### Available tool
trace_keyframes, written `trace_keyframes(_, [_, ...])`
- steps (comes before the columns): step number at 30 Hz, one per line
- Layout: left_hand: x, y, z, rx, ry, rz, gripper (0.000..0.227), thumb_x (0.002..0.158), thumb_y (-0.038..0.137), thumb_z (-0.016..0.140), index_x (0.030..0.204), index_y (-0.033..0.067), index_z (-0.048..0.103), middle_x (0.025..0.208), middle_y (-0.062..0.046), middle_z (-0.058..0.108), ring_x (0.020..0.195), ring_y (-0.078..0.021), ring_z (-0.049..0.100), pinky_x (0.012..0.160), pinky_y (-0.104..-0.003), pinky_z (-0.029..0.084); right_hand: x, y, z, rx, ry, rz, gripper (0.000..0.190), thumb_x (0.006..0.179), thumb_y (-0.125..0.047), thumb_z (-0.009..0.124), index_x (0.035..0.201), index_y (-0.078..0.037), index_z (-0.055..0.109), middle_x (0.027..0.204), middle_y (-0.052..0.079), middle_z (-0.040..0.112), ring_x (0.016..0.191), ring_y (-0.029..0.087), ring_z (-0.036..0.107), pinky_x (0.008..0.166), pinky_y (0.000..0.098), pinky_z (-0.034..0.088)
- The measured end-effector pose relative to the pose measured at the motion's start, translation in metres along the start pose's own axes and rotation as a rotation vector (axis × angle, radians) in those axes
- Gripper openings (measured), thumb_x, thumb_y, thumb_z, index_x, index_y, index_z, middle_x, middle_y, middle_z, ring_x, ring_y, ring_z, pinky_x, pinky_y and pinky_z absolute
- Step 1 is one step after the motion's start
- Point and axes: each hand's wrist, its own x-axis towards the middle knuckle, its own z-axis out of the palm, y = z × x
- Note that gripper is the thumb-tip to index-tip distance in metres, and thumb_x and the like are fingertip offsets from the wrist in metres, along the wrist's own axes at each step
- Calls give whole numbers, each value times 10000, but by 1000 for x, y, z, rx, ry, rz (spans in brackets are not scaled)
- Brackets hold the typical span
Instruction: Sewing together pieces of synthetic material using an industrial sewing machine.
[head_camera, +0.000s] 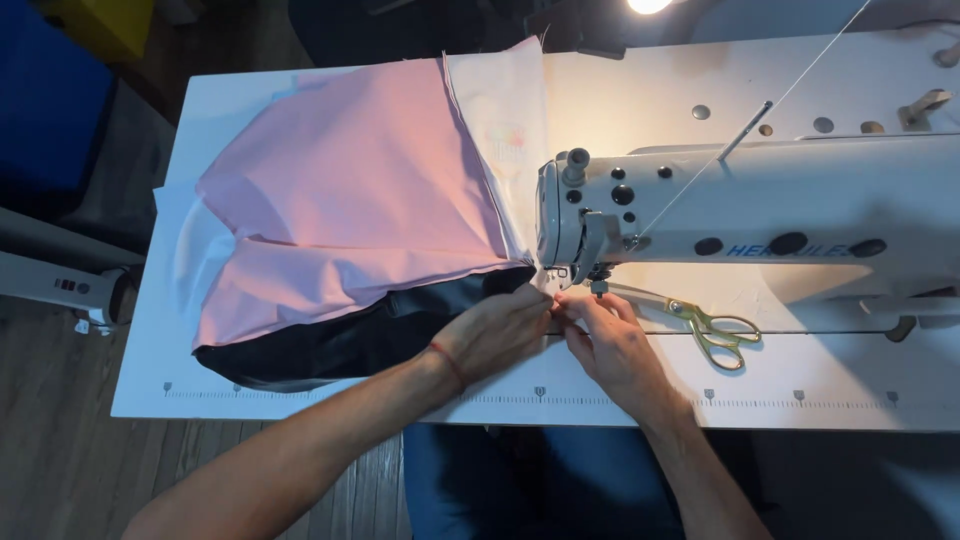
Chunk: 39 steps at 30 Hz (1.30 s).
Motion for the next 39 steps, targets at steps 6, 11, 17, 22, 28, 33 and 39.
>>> trace_keyframes(6, [1,-40,-4,245,241,105,255,949,399,470,974,214,644,1125,7,651,1264,-180,555,1232,-403,272,3,3,-6,47,-29,7,324,896,-48,715,1208,-53,631,1100,70,764,1015,197,724,1079,409,436])
trace_keyframes(11, [1,-35,12,23,326,119,161,1012,289,538,950,157,607,826,33,607,882,-158,619,984,-379,410,-2,-2,-8,114,-23,64,357,873,-38,721,1222,-44,644,1144,87,756,1108,225,690,1022,385,493])
trace_keyframes(17, [-4,-22,23,-86,599,19,173,942,249,584,978,86,627,915,-3,641,881,-136,612,953,-292,475,-3,-6,-11,104,20,66,390,876,-32,727,1259,-24,653,1219,124,695,1159,270,661,976,362,546])
trace_keyframes(22, [-6,-19,23,-195,655,-41,124,896,162,629,958,55,634,964,-28,657,909,-149,623,918,-272,507,-7,-1,-7,-51,-71,-6,412,878,-2,704,1287,-23,658,1291,128,646,1178,270,624,1018,375,523])
trace_keyframes(28, [-8,-15,23,-291,713,-125,144,939,144,644,1043,44,654,1020,-32,659,996,-148,630,1005,-286,501,-12,3,3,-290,-111,-146,477,824,17,665,1300,24,632,1395,151,595,1361,308,517,1147,456,405])
trace_keyframes(33, [-8,-18,38,-312,747,-127,253,927,160,649,1139,23,675,1051,-25,665,1054,-152,636,1043,-293,490,-14,1,8,-295,-104,-112,485,847,13,639,1331,42,610,1418,194,567,1383,321,485,1179,491,346])
trace_keyframes(39, [-6,-26,40,-292,780,-41,195,937,151,653,1093,36,678,1059,-18,671,1039,-152,635,1009,-290,493,-13,-1,8,-315,-90,-122,488,851,17,632,1336,47,598,1416,189,573,1375,317,511,1186,482,357])
